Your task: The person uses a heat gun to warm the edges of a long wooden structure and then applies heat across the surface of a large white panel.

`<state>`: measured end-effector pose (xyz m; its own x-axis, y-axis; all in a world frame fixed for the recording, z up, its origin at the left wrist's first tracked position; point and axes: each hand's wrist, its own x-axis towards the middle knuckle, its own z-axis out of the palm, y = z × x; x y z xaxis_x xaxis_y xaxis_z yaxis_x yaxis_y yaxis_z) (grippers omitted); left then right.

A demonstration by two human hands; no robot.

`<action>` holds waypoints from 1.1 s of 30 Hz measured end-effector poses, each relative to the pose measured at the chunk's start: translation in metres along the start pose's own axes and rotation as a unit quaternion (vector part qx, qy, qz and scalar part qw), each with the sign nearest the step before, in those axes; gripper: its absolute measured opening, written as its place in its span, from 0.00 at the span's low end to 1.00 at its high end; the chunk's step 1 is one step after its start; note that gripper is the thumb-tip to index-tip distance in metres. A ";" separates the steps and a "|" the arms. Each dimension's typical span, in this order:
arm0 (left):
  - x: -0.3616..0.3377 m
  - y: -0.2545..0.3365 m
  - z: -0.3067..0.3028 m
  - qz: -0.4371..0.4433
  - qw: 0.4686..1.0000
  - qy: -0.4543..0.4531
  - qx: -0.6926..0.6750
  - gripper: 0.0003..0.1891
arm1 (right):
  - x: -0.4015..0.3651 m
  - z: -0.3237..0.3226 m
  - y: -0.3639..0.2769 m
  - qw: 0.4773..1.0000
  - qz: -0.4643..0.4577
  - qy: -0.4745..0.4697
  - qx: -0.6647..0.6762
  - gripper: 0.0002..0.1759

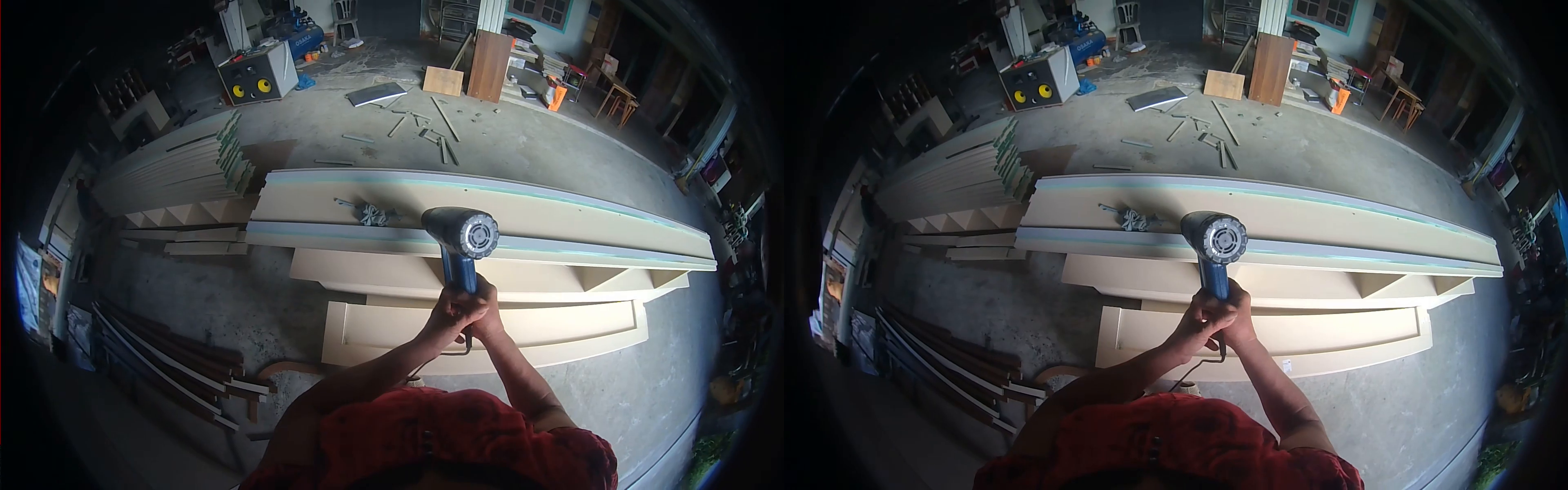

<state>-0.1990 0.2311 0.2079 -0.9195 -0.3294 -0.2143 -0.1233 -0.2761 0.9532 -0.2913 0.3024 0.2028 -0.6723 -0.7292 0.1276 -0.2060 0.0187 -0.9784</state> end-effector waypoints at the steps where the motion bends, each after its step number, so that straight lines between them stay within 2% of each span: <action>1: -0.001 0.004 0.003 0.020 1.000 0.003 -0.010 0.32 | 0.000 -0.002 0.001 0.997 -0.042 -0.003 -0.058 0.18; 4: 0.006 0.005 0.009 0.035 0.999 -0.019 -0.006 0.32 | -0.003 -0.012 -0.002 0.999 -0.017 0.030 -0.026 0.17; 5: 0.011 0.006 0.014 0.033 0.999 -0.038 0.005 0.32 | -0.003 -0.018 -0.001 0.999 0.000 0.046 0.021 0.17; 6: 0.015 0.009 0.020 0.028 0.998 -0.050 0.004 0.31 | -0.002 -0.025 0.000 0.996 0.017 0.062 0.069 0.17; 8: 0.022 0.019 0.029 -0.008 0.996 -0.090 0.004 0.29 | -0.003 -0.038 0.002 0.996 -0.006 0.076 0.049 0.15; 10: 0.028 0.023 0.039 -0.009 0.995 -0.104 0.012 0.28 | -0.005 -0.050 0.004 0.986 0.035 0.105 0.129 0.12; 11: 0.032 0.024 0.044 -0.011 0.994 -0.111 0.016 0.27 | -0.006 -0.056 0.008 0.989 0.008 0.115 0.094 0.09; 16: 0.046 0.021 0.063 -0.031 0.986 -0.162 0.028 0.24 | -0.014 -0.075 0.006 0.979 0.025 0.165 0.118 0.07; 18: 0.052 0.018 0.070 -0.032 0.984 -0.170 0.037 0.22 | -0.017 -0.084 0.003 0.959 0.051 0.189 0.204 0.08; 21: 0.057 0.014 0.073 -0.039 0.983 -0.177 0.037 0.20 | -0.017 -0.089 0.009 0.969 0.039 0.195 0.146 0.09; 31: 0.063 0.007 0.075 -0.047 0.982 -0.181 0.039 0.20 | -0.016 -0.091 0.025 0.962 0.057 0.192 0.184 0.09; 33: 0.064 0.003 0.076 -0.038 0.985 -0.165 0.010 0.20 | -0.017 -0.090 0.025 0.970 0.048 0.193 0.141 0.10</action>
<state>-0.2866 0.2774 0.2134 -0.9783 0.0045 -0.2069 -0.2005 -0.2690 0.9420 -0.3489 0.3774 0.1912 -0.9062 -0.4216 0.0315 0.0369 -0.1530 -0.9875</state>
